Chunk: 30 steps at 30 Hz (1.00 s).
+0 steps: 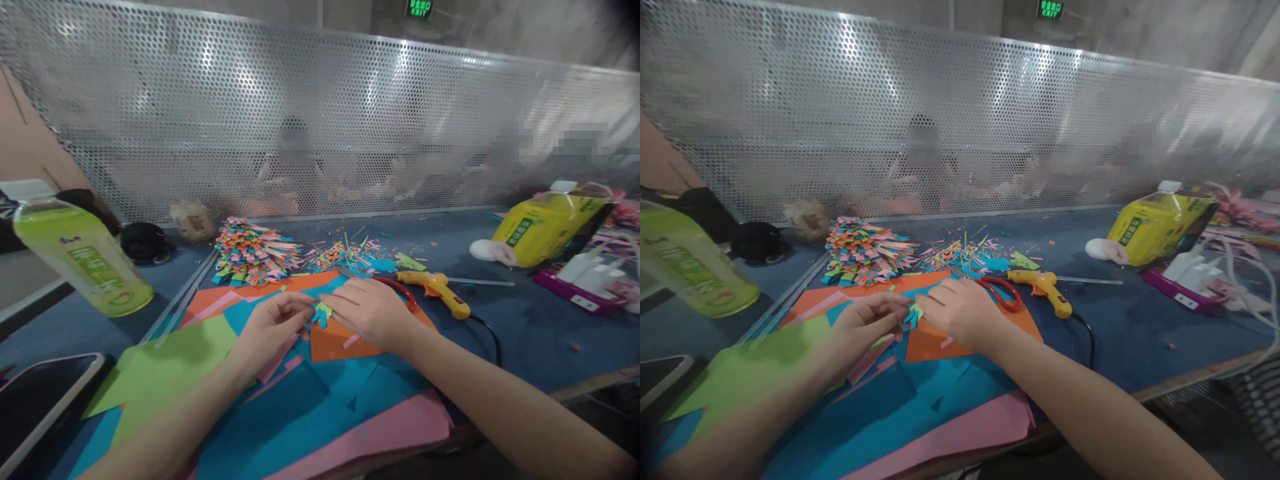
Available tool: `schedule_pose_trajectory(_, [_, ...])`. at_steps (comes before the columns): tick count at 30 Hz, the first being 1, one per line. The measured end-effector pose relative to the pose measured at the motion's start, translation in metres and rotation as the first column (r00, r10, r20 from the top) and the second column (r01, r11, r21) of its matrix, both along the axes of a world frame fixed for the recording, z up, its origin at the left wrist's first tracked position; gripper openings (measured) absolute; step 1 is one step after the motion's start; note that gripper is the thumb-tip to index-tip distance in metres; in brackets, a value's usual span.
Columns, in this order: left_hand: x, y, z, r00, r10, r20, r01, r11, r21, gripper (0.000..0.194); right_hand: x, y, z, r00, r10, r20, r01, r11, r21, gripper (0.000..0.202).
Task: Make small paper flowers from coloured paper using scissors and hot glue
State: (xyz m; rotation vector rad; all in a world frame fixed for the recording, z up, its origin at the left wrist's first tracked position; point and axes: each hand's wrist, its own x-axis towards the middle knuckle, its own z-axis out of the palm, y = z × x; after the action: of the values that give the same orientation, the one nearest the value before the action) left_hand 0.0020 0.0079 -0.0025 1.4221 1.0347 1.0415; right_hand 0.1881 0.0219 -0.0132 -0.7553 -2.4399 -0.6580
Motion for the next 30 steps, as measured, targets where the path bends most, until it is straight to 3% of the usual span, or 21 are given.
schedule_pose_trajectory(4, [-0.005,0.005,-0.006,0.998,0.061,-0.013,-0.062,0.998,-0.015,0.020,0.001,0.001,-0.001,1.000,-0.012,0.029,0.014,0.998,-0.061,0.018])
schedule_pose_trajectory(6, [-0.008,0.007,-0.008,0.994,0.105,0.018,-0.105,0.994,-0.010,0.022,-0.002,0.000,-0.002,0.997,-0.006,-0.074,-0.006,0.985,-0.170,0.024])
schedule_pose_trajectory(8, [-0.010,0.009,-0.008,0.985,0.139,0.099,-0.140,0.990,0.000,0.022,-0.005,-0.001,-0.001,0.970,-0.055,-0.238,-0.033,0.935,-0.352,0.033])
schedule_pose_trajectory(10, [-0.011,0.009,-0.006,0.965,0.161,0.207,-0.163,0.987,-0.006,0.021,-0.008,-0.003,0.001,0.913,-0.152,-0.379,-0.100,0.817,-0.569,0.040])
schedule_pose_trajectory(13, [-0.010,0.008,-0.003,0.933,0.165,0.318,-0.166,0.986,-0.026,0.019,-0.011,-0.004,0.003,0.815,-0.305,-0.493,-0.288,0.524,-0.801,0.040])
schedule_pose_trajectory(15, [-0.009,0.008,-0.002,0.924,0.142,0.355,-0.145,0.989,-0.020,0.017,-0.011,-0.005,0.003,0.759,-0.389,-0.521,-0.405,0.345,-0.847,0.037])
schedule_pose_trajectory(17, [-0.008,0.008,-0.003,0.919,0.100,0.381,-0.107,0.994,-0.003,0.017,-0.012,-0.005,0.003,0.731,-0.428,-0.531,-0.472,0.245,-0.847,0.036])
schedule_pose_trajectory(20, [-0.007,0.007,-0.003,0.915,0.032,0.402,-0.053,0.998,0.040,0.017,-0.012,-0.004,0.004,0.724,-0.422,-0.546,-0.506,0.212,-0.836,0.036])
schedule_pose_trajectory(30, [-0.008,-0.004,0.003,0.923,-0.006,0.384,-0.010,0.999,0.038,0.036,-0.010,-0.002,0.003,0.747,-0.361,-0.559,-0.506,0.238,-0.829,0.036])
